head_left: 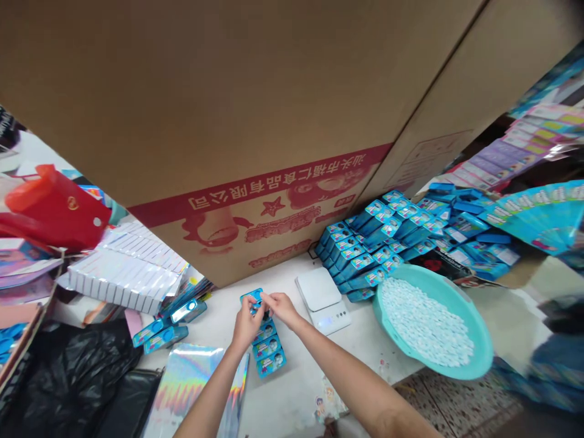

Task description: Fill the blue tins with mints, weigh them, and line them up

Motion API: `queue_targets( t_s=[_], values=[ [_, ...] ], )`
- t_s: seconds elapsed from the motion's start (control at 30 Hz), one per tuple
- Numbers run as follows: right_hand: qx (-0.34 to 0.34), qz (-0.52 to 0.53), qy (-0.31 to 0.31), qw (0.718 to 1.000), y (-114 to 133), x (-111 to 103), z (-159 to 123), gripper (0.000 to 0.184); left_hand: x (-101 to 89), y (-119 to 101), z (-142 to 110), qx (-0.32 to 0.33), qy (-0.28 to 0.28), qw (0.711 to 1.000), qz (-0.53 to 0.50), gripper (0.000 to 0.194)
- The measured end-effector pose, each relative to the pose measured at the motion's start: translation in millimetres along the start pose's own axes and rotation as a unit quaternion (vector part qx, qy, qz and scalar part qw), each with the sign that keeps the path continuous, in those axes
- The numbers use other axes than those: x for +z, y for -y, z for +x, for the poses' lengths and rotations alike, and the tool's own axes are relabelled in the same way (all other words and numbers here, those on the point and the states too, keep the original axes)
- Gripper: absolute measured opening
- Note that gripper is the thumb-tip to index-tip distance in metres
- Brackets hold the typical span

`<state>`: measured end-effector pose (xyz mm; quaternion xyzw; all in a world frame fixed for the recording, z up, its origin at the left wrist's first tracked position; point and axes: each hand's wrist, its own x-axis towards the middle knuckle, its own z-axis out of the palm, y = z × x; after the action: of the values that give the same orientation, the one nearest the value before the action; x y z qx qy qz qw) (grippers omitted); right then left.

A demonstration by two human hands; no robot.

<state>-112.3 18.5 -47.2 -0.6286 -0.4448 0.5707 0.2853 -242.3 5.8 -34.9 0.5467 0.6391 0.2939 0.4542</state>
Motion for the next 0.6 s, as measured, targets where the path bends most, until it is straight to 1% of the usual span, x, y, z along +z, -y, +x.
queue_targets(
  t_s=[0.07,0.13,0.23,0.3,0.37,0.43,0.47,0.5,0.53,0.57,0.6],
  values=[
    [0.021,0.022,0.047,0.998,2.2,0.0,0.0,0.038,-3.1,-0.6,-4.0,0.043,0.045,0.991,0.122,0.021],
    [0.041,0.031,0.09,0.995,1.7,-3.2,1.4,0.028,-7.4,-0.4,-7.3,0.056,0.081,0.972,0.214,0.018],
    [0.064,0.02,0.132,0.989,-2.4,-8.2,3.9,0.016,-11.8,1.9,-11.6,0.062,0.107,0.955,0.269,0.023],
    [0.072,-0.001,0.13,0.989,-5.4,-7.6,5.6,0.012,-12.6,4.6,-14.3,0.06,0.103,0.956,0.266,0.029],
    [0.071,-0.033,0.09,0.993,-7.0,-3.5,7.5,0.007,-11.9,7.4,-17.0,0.05,0.074,0.967,0.237,0.034],
    [0.059,-0.075,0.025,0.995,-6.6,2.3,9.9,0.004,-10.3,9.0,-20.0,0.028,0.013,0.985,0.167,0.037],
    [0.051,-0.098,-0.008,0.994,-5.7,5.2,11.2,0.004,-9.3,8.9,-21.9,0.004,-0.025,0.993,0.114,0.038],
    [0.041,-0.122,-0.035,0.991,-4.3,7.8,12.5,0.007,-8.5,8.0,-24.0,-0.033,-0.059,0.996,0.051,0.038],
    [0.032,-0.146,-0.053,0.987,-2.5,10.2,13.8,0.009,-8.0,6.4,-26.3,-0.085,-0.082,0.993,-0.02,0.039],
    [0.024,-0.171,-0.065,0.983,-0.5,12.3,15.1,0.01,-8.0,4.2,-28.9,-0.147,-0.092,0.98,-0.095,0.039],
    [0.018,-0.194,-0.071,0.978,1.6,14.0,16.4,0.012,-8.8,1.6,-31.6,-0.211,-0.088,0.958,-0.174,0.04]
  ],
)
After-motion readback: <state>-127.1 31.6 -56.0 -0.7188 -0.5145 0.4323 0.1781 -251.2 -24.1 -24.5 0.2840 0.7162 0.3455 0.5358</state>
